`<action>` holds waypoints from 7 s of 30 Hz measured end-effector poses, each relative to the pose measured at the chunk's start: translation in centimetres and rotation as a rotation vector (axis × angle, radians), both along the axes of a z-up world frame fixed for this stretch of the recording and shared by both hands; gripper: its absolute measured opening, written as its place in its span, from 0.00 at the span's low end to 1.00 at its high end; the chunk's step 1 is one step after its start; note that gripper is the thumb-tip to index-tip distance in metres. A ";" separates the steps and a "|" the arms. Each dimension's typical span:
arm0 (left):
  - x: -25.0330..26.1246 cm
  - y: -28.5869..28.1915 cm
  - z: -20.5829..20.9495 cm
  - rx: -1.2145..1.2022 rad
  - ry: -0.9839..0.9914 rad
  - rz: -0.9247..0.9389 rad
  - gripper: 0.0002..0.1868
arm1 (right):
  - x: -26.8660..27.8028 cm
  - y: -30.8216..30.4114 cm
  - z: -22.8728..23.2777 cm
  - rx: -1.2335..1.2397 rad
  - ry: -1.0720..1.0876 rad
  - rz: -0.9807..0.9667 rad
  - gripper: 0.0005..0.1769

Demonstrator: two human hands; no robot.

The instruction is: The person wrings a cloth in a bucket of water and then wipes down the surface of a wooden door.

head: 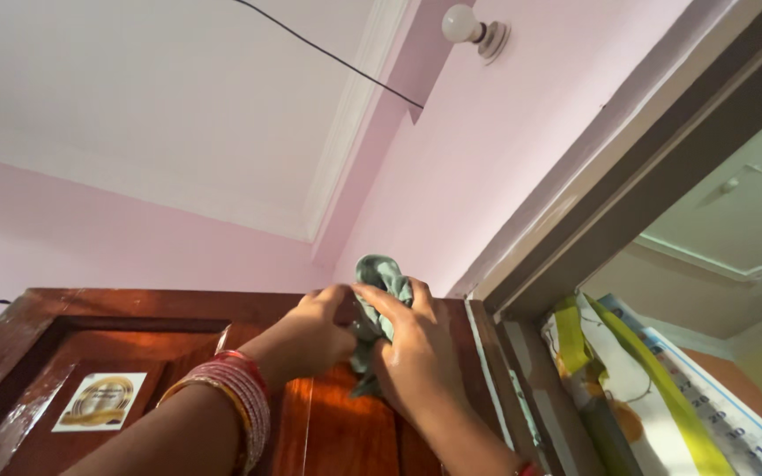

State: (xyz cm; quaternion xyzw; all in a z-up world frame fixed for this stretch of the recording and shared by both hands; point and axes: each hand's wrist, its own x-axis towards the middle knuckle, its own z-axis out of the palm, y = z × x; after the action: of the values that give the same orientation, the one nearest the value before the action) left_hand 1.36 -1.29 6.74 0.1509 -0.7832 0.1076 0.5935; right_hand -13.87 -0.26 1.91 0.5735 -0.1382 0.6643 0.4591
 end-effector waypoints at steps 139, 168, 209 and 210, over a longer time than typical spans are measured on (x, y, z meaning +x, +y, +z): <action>-6.6 -8.3 -12.4 -0.514 -0.040 0.589 0.41 | -7.3 -3.6 -6.8 0.204 -0.356 -0.297 0.32; -9.1 -4.1 -9.8 -0.006 0.159 0.493 0.38 | -6.5 -2.7 -8.7 0.235 -0.292 -0.351 0.38; -10.6 1.3 -8.7 0.285 -0.266 0.941 0.69 | -10.5 -3.2 -6.0 0.319 -0.348 -0.124 0.35; -10.5 1.3 -8.6 0.281 -0.260 0.945 0.69 | -10.5 -3.4 -4.9 0.313 -0.345 -0.119 0.35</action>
State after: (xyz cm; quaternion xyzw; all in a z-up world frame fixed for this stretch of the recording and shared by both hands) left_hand -9.17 0.05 -1.90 0.5523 -0.7036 0.2759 0.3518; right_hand -24.39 -3.70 -2.98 0.5066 -0.3495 0.6946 0.3725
